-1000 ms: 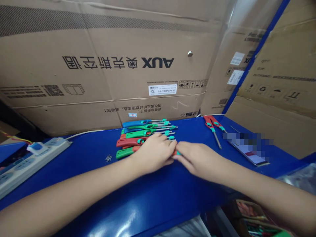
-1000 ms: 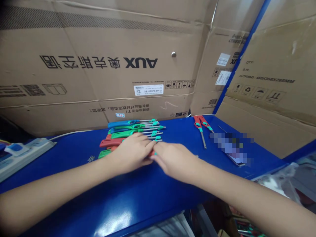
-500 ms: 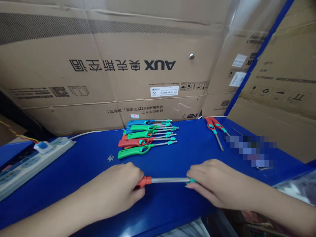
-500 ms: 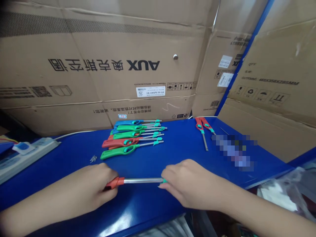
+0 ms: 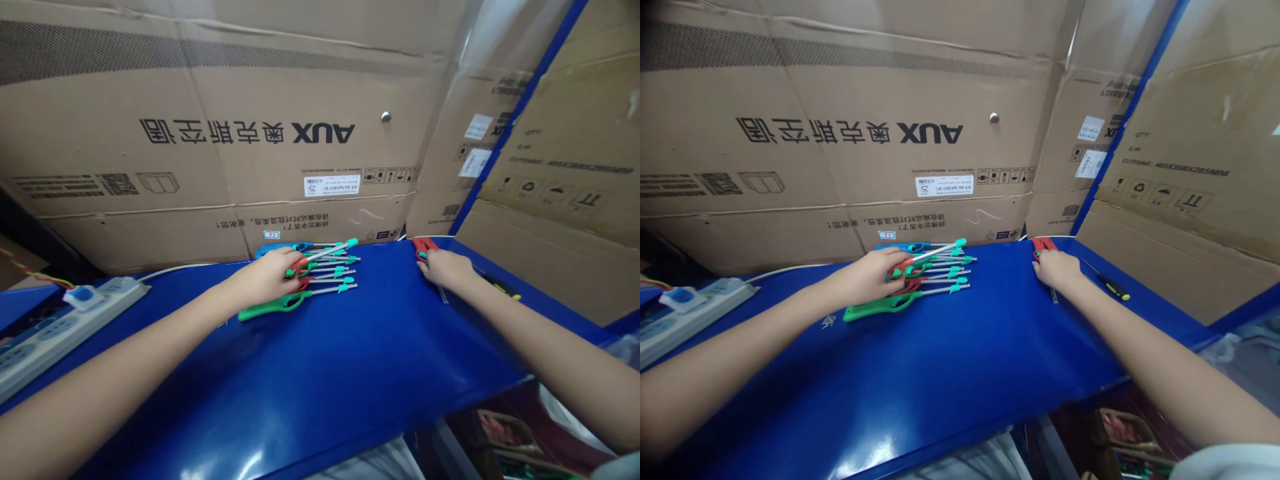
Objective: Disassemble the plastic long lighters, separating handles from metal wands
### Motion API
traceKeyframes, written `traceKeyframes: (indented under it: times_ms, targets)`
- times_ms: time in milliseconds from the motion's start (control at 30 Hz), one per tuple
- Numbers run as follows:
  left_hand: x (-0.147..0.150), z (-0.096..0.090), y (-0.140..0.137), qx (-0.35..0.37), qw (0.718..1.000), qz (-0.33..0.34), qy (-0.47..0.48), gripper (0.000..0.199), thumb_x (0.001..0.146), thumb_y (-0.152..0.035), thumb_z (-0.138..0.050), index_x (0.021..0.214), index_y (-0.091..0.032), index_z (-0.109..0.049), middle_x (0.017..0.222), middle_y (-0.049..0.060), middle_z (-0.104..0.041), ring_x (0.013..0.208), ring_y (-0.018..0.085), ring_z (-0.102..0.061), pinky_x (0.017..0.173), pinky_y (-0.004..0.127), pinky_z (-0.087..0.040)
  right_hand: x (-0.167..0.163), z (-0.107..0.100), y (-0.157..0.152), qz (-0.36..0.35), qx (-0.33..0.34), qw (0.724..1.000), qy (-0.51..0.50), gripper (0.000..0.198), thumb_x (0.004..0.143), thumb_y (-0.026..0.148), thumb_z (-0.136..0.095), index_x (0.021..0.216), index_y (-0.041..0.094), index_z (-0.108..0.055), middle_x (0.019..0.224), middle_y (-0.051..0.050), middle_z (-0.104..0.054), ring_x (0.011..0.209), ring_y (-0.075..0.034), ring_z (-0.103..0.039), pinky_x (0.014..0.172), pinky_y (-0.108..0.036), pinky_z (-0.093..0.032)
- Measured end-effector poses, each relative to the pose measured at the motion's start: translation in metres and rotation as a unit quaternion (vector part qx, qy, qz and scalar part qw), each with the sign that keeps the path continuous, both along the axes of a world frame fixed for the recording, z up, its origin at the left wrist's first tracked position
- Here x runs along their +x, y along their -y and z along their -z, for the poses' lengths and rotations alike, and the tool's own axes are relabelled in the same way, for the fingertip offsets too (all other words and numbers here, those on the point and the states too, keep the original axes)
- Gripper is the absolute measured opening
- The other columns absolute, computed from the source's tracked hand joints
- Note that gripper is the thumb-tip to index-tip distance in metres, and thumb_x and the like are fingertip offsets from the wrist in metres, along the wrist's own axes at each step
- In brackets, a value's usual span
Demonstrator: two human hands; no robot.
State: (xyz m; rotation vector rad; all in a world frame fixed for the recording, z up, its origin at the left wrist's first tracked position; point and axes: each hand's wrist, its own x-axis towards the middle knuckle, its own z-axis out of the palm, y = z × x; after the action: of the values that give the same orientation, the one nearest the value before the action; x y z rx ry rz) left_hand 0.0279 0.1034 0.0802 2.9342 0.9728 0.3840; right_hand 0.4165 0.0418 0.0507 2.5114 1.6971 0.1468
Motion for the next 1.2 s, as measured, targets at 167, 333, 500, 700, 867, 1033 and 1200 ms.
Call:
traceKeyframes:
  times_ms: [167, 333, 500, 700, 867, 1033, 1200]
  targets:
    - [0.011, 0.021, -0.028, 0.101, 0.990, -0.019, -0.099, 0.057, 0.098, -0.018, -0.035, 0.154, -0.014, -0.036, 0.126, 0.016, -0.061, 0.096, 0.026, -0.066, 0.069, 0.032, -0.048, 0.008, 0.018, -0.014, -0.005, -0.023, 0.999, -0.026, 0.034, 0.099, 0.023, -0.046, 0.125, 0.007, -0.061, 0.117, -0.026, -0.068, 0.112, -0.034, -0.067, 0.082, -0.039, -0.049]
    - [0.010, 0.035, -0.040, 0.134, 0.982, 0.023, -0.127, 0.046, 0.104, -0.021, -0.031, 0.143, -0.016, -0.054, 0.125, 0.016, -0.062, 0.109, 0.030, -0.061, 0.088, 0.040, -0.048, 0.011, 0.020, -0.022, 0.028, -0.025, 0.996, -0.076, 0.036, 0.088, 0.013, -0.055, 0.121, 0.000, -0.059, 0.119, -0.031, -0.064, 0.107, -0.035, -0.066, 0.077, -0.037, -0.047]
    - [0.012, 0.037, -0.033, 0.200, 0.977, 0.040, -0.067, 0.042, 0.105, -0.027, -0.037, 0.140, -0.013, -0.056, 0.137, 0.019, -0.057, 0.124, 0.034, -0.052, 0.101, 0.047, -0.044, -0.008, 0.004, -0.014, 0.011, -0.041, 0.982, -0.186, 0.013, 0.083, 0.014, -0.059, 0.095, 0.014, -0.064, 0.087, -0.012, -0.071, 0.077, -0.023, -0.067, 0.063, -0.030, -0.044]
    - [0.038, 0.023, 0.011, 0.255, 0.961, 0.102, -0.017, 0.052, 0.100, -0.035, -0.055, 0.147, -0.014, -0.046, 0.149, 0.019, -0.049, 0.137, 0.036, -0.045, 0.117, 0.053, -0.032, -0.087, -0.020, 0.033, -0.136, 0.002, 0.948, -0.287, 0.020, 0.094, 0.020, -0.049, 0.113, 0.021, -0.056, 0.098, -0.004, -0.070, 0.081, -0.016, -0.065, 0.071, -0.026, -0.047]
    - [0.057, 0.009, 0.067, 0.228, 0.960, 0.158, -0.045, 0.018, 0.099, -0.027, -0.053, 0.111, -0.014, -0.057, 0.105, 0.012, -0.070, 0.094, 0.027, -0.069, 0.080, 0.039, -0.055, -0.138, -0.033, 0.076, -0.380, 0.086, 0.860, -0.330, 0.017, 0.096, 0.035, -0.055, 0.094, 0.019, -0.061, 0.099, -0.009, -0.070, 0.089, -0.021, -0.065, 0.079, -0.032, -0.048]
    - [0.051, 0.001, 0.117, 0.167, 0.978, 0.116, -0.049, 0.011, 0.098, -0.018, -0.047, 0.108, -0.016, -0.049, 0.082, 0.003, -0.068, 0.058, 0.021, -0.066, 0.044, 0.030, -0.041, -0.143, -0.044, 0.096, -0.460, 0.063, 0.805, -0.368, 0.016, 0.095, 0.017, -0.057, 0.079, 0.019, -0.062, 0.082, -0.002, -0.068, 0.079, -0.014, -0.064, 0.074, -0.024, -0.046]
    - [0.036, -0.010, 0.142, 0.088, 0.994, 0.057, -0.041, 0.024, 0.096, -0.027, -0.059, 0.115, -0.016, -0.049, 0.071, 0.000, -0.069, 0.057, 0.022, -0.068, 0.043, 0.029, -0.037, -0.144, -0.048, 0.117, -0.488, 0.019, 0.813, -0.316, 0.018, 0.102, 0.028, -0.052, 0.096, 0.019, -0.066, 0.096, -0.003, -0.070, 0.086, -0.016, -0.065, 0.075, -0.026, -0.046]
